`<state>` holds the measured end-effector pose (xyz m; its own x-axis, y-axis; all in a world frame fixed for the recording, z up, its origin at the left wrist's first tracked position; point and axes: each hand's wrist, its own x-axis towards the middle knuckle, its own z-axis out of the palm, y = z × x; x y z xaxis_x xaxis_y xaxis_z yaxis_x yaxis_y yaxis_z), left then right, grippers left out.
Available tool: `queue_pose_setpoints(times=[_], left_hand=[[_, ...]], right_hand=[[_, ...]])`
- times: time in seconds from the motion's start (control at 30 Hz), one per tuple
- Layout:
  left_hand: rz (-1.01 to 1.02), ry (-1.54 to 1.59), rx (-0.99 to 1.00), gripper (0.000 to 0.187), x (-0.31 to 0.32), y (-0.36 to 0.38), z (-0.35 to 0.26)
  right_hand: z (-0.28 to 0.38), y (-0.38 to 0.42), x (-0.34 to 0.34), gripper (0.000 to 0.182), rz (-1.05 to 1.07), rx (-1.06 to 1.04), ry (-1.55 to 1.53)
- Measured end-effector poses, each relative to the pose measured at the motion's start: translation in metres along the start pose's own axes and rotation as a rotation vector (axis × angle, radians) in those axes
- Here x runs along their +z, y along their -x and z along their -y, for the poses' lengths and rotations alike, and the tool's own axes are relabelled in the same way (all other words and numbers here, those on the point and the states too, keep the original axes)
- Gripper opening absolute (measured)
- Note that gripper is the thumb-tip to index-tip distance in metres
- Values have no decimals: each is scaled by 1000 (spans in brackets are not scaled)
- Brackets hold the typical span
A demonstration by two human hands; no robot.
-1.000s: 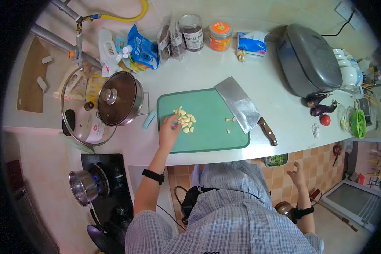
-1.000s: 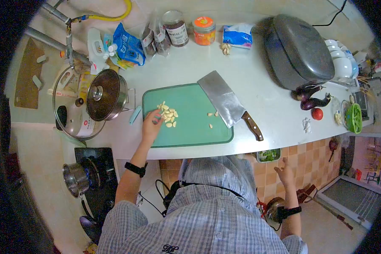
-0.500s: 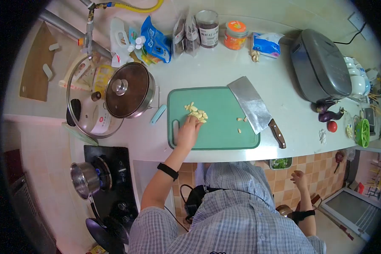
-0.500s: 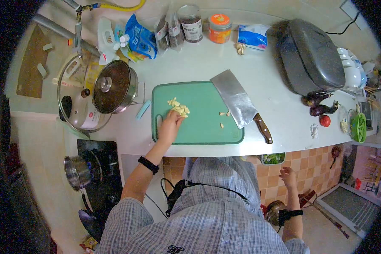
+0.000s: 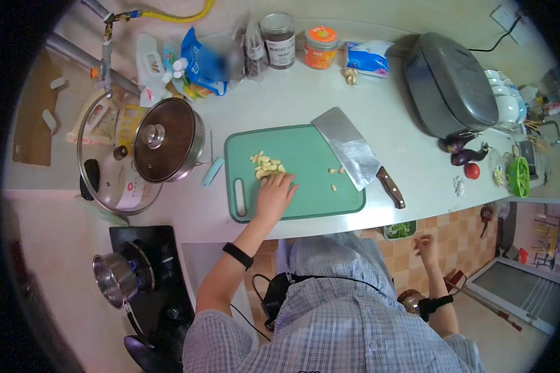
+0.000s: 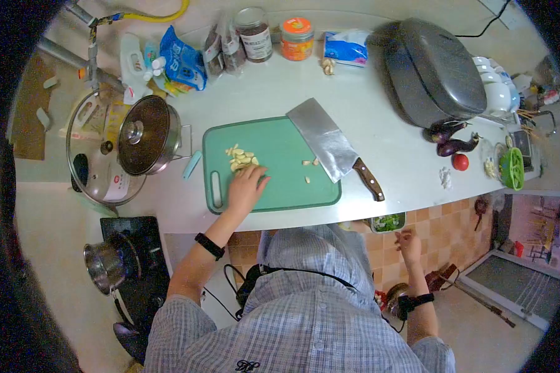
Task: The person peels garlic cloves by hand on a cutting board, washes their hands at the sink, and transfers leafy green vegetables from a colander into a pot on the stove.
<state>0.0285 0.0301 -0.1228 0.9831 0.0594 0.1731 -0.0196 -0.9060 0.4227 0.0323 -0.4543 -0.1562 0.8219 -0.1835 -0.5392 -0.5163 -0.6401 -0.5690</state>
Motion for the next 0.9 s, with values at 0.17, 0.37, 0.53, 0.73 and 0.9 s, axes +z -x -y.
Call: queue_pose_setpoints(times=[0.17,0.37,0.53,0.73,0.9], left_hand=[[29,104,102,25,30,-36,-35],[122,221,84,22,53,-58,-52],[271,361,134,21,59,-56,-43],[235,441,44,28,39,-46,-55],[133,310,287,31,36,-55,-61]], right_hand=[[53,33,6,50,3,-57,51],[58,41,13,38,173,-97,-30],[100,38,24,27,-105,-353,-133],[162,-1,52,36,-287,-724,234],[179,-24,76,37,-195,-603,364]])
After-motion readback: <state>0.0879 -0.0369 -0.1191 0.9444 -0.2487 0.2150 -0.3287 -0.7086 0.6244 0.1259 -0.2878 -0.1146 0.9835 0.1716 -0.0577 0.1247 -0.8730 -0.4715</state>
